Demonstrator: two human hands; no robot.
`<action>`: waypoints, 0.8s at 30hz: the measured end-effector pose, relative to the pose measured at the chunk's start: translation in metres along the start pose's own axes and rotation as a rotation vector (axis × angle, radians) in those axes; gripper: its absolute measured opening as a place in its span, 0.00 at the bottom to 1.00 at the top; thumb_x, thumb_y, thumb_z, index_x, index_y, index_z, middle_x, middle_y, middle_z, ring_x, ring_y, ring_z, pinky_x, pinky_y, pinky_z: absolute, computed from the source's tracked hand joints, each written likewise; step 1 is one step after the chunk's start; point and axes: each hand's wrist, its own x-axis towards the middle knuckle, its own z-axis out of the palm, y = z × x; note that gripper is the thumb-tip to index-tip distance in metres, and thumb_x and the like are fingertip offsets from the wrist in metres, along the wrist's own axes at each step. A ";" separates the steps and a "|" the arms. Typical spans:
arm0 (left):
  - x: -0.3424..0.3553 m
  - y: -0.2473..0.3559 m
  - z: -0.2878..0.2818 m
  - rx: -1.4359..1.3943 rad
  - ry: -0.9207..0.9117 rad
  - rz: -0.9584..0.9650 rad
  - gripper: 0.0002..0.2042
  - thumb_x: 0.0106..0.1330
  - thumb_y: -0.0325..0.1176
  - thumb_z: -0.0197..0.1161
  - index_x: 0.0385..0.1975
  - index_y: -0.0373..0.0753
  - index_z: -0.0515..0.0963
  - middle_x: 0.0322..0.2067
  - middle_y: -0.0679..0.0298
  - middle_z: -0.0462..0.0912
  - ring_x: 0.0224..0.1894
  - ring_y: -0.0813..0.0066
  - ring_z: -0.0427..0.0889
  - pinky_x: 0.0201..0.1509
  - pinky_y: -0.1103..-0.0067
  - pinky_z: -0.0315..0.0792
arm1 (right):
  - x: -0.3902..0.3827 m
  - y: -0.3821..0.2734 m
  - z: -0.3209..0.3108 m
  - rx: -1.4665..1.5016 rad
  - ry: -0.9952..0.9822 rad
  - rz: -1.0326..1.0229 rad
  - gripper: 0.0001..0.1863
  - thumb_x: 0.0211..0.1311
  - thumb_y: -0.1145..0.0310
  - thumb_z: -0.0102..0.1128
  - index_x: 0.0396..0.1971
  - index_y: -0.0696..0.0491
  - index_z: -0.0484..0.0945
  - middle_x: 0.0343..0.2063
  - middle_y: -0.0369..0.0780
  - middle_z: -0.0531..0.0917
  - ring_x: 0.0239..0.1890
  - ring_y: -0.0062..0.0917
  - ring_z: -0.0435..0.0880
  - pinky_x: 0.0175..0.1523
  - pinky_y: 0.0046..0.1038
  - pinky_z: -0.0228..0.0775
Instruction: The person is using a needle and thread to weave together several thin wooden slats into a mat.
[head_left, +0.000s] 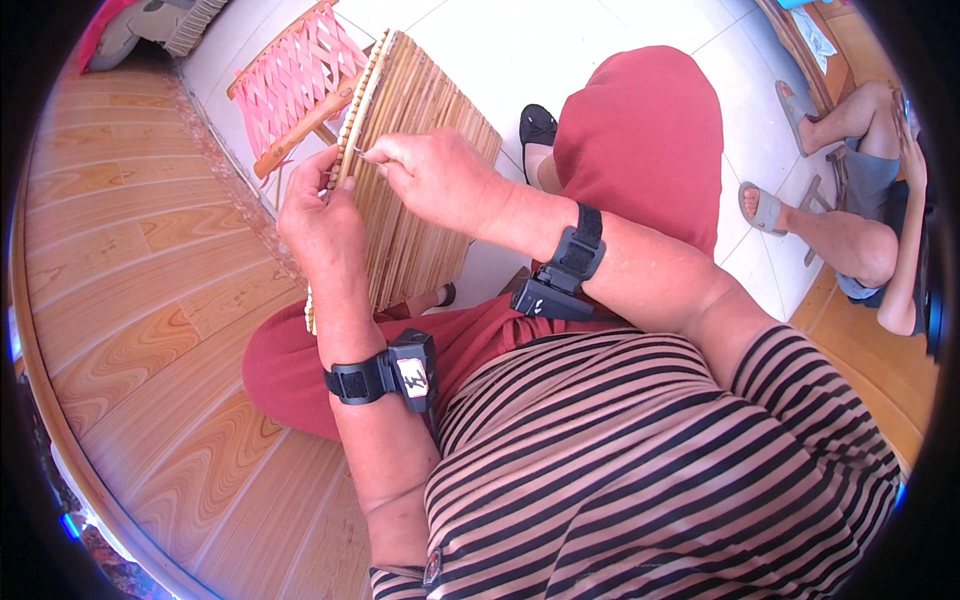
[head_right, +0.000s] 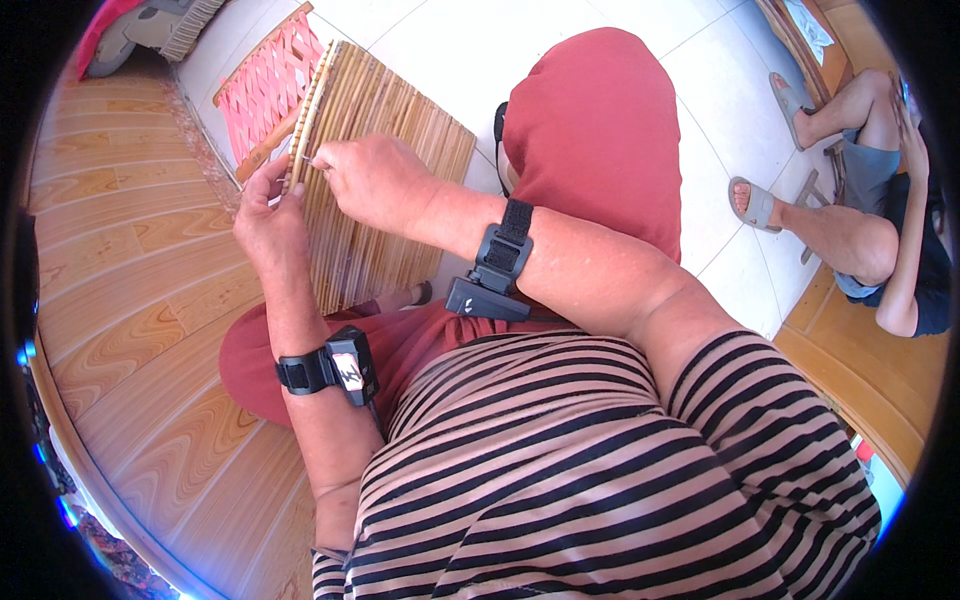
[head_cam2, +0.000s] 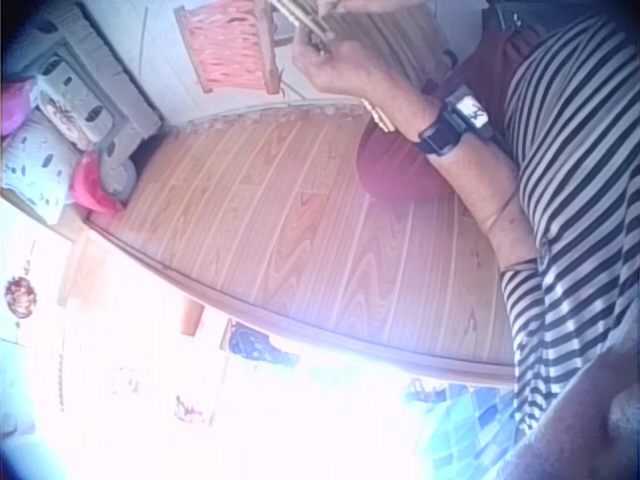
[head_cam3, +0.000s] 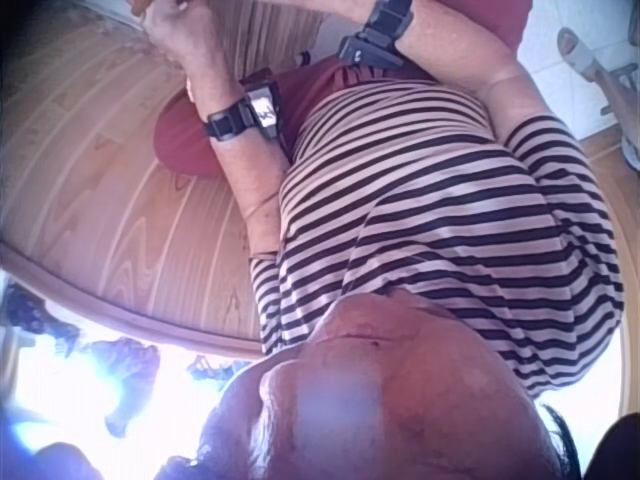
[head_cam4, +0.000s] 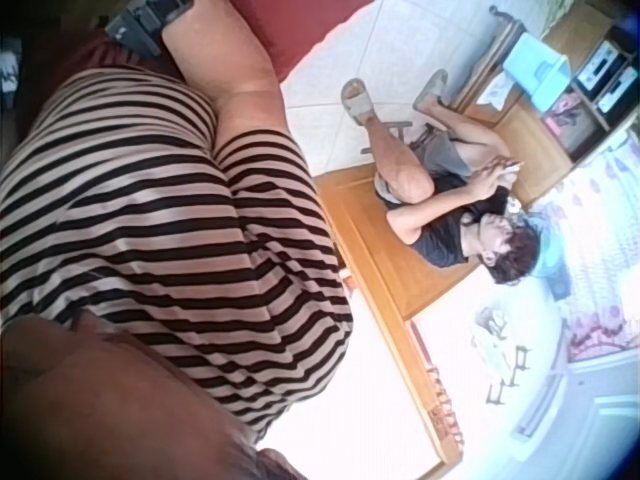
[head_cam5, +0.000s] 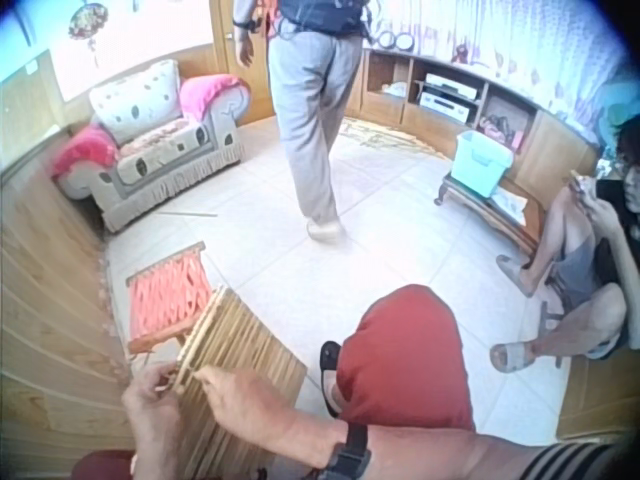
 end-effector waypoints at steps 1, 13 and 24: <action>0.000 0.000 0.000 0.005 -0.003 -0.014 0.17 0.51 0.14 0.63 0.42 0.35 0.81 0.35 0.62 0.83 0.37 0.74 0.82 0.45 0.78 0.75 | 0.003 0.001 0.001 0.044 0.027 0.001 0.09 0.59 0.70 0.55 0.38 0.55 0.79 0.28 0.49 0.82 0.32 0.42 0.84 0.36 0.38 0.76; -0.014 -0.002 -0.004 0.001 0.001 0.061 0.18 0.50 0.14 0.63 0.41 0.39 0.81 0.36 0.60 0.83 0.38 0.71 0.82 0.46 0.77 0.75 | 0.007 -0.015 0.009 0.225 0.073 0.154 0.09 0.59 0.71 0.59 0.34 0.58 0.70 0.21 0.43 0.80 0.24 0.29 0.82 0.30 0.31 0.73; -0.007 0.169 -0.157 0.118 0.232 0.715 0.13 0.49 0.13 0.61 0.35 0.33 0.82 0.33 0.55 0.83 0.35 0.66 0.83 0.40 0.77 0.76 | 0.021 -0.096 -0.144 0.379 0.110 -0.179 0.30 0.52 0.79 0.69 0.55 0.61 0.67 0.49 0.43 0.79 0.53 0.30 0.78 0.58 0.30 0.71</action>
